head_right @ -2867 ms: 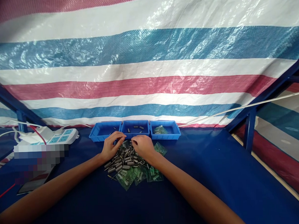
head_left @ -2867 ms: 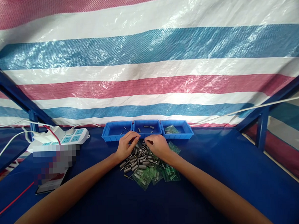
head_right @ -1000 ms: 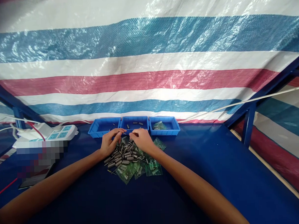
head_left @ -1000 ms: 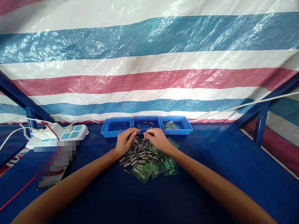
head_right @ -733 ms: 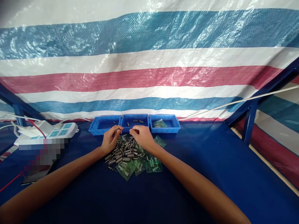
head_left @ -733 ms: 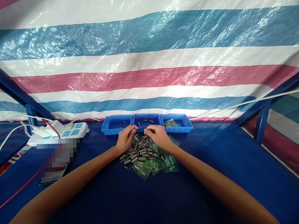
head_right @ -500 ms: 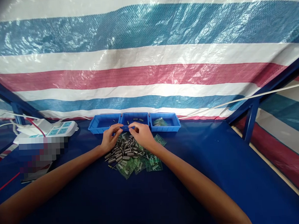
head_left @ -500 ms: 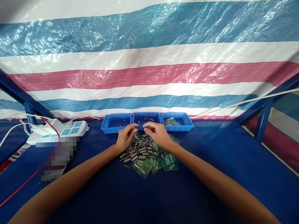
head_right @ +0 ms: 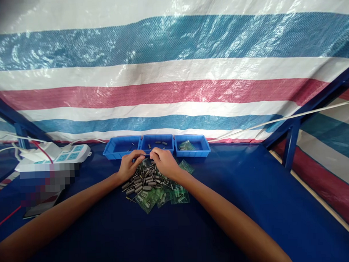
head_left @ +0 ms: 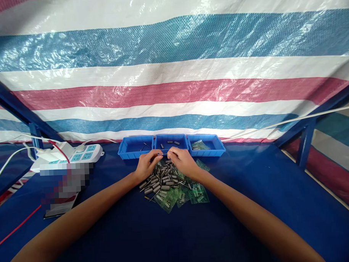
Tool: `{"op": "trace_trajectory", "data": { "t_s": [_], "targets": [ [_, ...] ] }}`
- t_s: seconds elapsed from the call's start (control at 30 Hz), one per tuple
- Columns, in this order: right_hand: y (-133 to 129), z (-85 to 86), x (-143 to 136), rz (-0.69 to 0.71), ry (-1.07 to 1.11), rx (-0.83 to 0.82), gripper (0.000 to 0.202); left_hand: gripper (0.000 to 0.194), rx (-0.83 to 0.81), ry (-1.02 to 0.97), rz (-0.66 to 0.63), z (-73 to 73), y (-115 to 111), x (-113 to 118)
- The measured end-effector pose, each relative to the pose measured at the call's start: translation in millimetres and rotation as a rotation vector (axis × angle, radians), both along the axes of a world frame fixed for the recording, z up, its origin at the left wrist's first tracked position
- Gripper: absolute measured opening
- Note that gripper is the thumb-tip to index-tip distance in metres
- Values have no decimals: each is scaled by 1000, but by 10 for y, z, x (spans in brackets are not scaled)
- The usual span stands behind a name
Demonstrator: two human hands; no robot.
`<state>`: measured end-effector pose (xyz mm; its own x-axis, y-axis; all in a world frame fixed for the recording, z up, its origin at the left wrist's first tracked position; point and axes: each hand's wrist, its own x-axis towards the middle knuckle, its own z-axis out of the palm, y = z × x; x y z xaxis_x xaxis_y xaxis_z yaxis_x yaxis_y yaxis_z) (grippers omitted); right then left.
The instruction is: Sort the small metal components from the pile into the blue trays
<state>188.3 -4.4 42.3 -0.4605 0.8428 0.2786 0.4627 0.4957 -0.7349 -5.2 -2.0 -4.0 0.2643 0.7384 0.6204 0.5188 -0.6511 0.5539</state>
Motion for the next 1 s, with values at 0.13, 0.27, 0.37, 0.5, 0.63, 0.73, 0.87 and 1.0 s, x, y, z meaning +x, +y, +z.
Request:
{"op": "trace_trajectory", "data": {
  "t_s": [0.13, 0.27, 0.37, 0.5, 0.63, 0.73, 0.87, 1.0],
  "targets": [
    [9, -16, 2, -15, 3, 0, 33, 20, 63, 21, -28, 10, 16, 8],
    [-27, -4, -19, 31, -55, 35, 38, 28, 46, 35, -15, 30, 10, 4],
    [-78, 13, -41, 92, -141, 46, 36, 29, 11, 26, -5, 52, -1, -2],
    [-135, 27, -71, 204, -226, 49, 36, 28, 30, 43, -50, 68, -9, 0],
    [-150, 40, -80, 231, -233, 63, 42, 29, 35, 63, -85, 71, -10, 6],
    [-151, 51, -76, 236, -230, 49, 44, 30, 28, 53, -109, 74, -9, 9],
    [-156, 62, -76, 263, -212, 39, 45, 30, 21, 48, -148, 84, -8, 14],
    [-157, 59, -82, 264, -185, 22, 48, 33, -2, 43, -173, 94, -9, 18]
  ]
}}
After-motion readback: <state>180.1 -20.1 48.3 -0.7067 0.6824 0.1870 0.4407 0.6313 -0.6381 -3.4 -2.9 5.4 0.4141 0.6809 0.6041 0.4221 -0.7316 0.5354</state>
